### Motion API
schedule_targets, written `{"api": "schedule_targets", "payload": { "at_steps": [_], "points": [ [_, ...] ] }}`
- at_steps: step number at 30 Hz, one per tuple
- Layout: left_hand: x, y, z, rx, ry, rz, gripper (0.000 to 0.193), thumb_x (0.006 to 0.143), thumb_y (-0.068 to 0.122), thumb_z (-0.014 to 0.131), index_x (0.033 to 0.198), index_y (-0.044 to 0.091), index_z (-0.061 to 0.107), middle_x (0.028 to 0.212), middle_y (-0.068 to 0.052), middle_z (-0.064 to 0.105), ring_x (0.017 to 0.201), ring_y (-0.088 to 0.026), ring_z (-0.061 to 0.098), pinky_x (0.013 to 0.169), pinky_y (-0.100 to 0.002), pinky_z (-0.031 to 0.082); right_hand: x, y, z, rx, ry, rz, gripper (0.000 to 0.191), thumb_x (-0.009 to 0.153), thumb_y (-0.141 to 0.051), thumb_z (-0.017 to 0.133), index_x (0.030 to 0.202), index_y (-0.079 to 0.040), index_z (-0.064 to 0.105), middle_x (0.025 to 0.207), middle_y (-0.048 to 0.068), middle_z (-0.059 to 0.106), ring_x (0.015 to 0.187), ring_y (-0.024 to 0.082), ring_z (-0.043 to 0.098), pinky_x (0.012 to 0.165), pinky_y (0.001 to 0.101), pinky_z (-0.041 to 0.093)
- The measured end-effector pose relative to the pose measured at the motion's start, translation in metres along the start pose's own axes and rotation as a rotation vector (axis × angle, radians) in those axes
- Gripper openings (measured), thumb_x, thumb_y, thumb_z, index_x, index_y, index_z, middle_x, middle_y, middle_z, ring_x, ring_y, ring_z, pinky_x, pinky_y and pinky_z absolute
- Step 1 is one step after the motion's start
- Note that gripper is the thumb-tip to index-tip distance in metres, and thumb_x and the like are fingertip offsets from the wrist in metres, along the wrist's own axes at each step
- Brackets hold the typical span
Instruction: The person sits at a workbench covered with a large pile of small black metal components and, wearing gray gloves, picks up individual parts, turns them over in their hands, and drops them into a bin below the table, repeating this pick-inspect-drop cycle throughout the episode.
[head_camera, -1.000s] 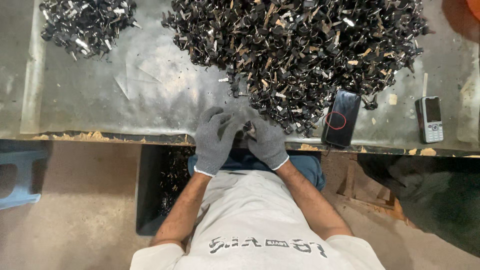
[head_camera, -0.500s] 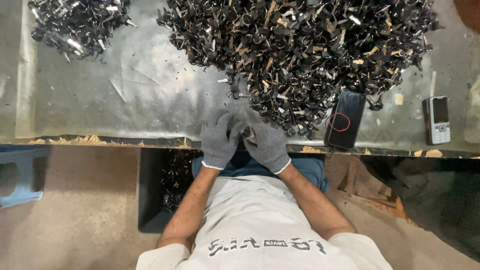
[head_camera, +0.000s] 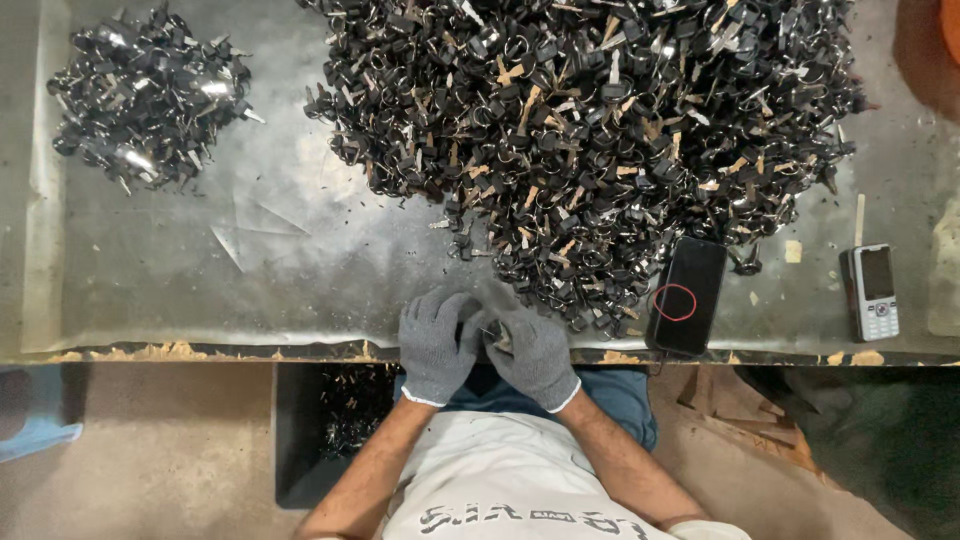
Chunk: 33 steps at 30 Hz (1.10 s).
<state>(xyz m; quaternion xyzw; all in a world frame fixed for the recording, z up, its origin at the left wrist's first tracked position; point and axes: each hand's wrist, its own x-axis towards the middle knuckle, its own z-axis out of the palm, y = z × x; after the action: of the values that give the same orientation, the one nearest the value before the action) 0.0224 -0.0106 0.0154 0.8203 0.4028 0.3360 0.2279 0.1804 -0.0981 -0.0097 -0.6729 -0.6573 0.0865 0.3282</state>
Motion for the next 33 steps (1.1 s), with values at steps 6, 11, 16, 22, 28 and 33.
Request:
{"api": "schedule_targets", "payload": {
  "at_steps": [6,11,16,22,28,33],
  "points": [
    [0.041,0.000,0.003,-0.188,0.086,-0.218,0.030,0.096,0.027,0.071,0.120,0.009,0.066,0.120,-0.015,0.066,0.109,-0.029,0.065,0.095,-0.044,0.053,0.000,0.001,0.000,-0.027,0.084,-0.049,0.046,0.077,-0.020,0.086,0.114,-0.007,0.061,0.090,0.015,0.069,0.076,0.034,0.070,0.068,0.0477,0.053],
    [0.076,-0.008,0.004,0.195,-0.125,-0.250,0.027,0.089,0.030,0.073,0.106,0.009,0.072,0.107,-0.017,0.067,0.102,-0.036,0.063,0.090,-0.048,0.045,-0.003,-0.001,0.001,-0.044,0.107,-0.027,0.042,0.079,-0.019,0.084,0.111,-0.007,0.059,0.088,0.014,0.069,0.073,0.035,0.068,0.066,0.0496,0.051],
    [0.061,-0.021,-0.003,0.002,-0.171,-0.103,0.024,0.091,0.017,0.069,0.114,0.015,0.074,0.108,-0.011,0.075,0.104,-0.033,0.068,0.098,-0.047,0.047,-0.005,0.002,0.002,-0.004,0.100,-0.001,0.036,0.081,-0.018,0.083,0.108,-0.008,0.061,0.084,0.013,0.068,0.073,0.036,0.068,0.064,0.0486,0.052],
    [0.051,-0.029,-0.021,-0.440,-0.032,-0.426,0.045,0.094,0.020,0.068,0.138,0.017,0.059,0.118,-0.003,0.071,0.102,-0.020,0.073,0.094,-0.038,0.059,0.004,-0.004,-0.009,-0.031,-0.090,0.145,0.027,0.086,-0.022,0.083,0.101,-0.013,0.062,0.082,0.013,0.069,0.075,0.033,0.072,0.069,0.0466,0.055],
    [0.047,-0.014,-0.017,0.151,-0.126,0.146,0.025,0.077,0.018,0.075,0.101,0.016,0.071,0.103,-0.010,0.072,0.093,-0.033,0.071,0.082,-0.048,0.053,0.035,-0.038,-0.041,-0.030,-0.452,0.233,0.044,0.088,-0.025,0.078,0.122,-0.004,0.061,0.102,0.025,0.069,0.080,0.042,0.071,0.066,0.0517,0.057],
    [0.047,-0.016,-0.011,-0.117,-0.306,-0.012,0.021,0.085,0.017,0.074,0.106,0.015,0.072,0.097,-0.010,0.073,0.085,-0.031,0.070,0.078,-0.044,0.055,0.051,-0.054,-0.049,-0.264,-0.519,0.131,0.039,0.081,-0.031,0.075,0.108,-0.007,0.061,0.103,0.022,0.070,0.084,0.040,0.072,0.062,0.0540,0.056]
  ]
}}
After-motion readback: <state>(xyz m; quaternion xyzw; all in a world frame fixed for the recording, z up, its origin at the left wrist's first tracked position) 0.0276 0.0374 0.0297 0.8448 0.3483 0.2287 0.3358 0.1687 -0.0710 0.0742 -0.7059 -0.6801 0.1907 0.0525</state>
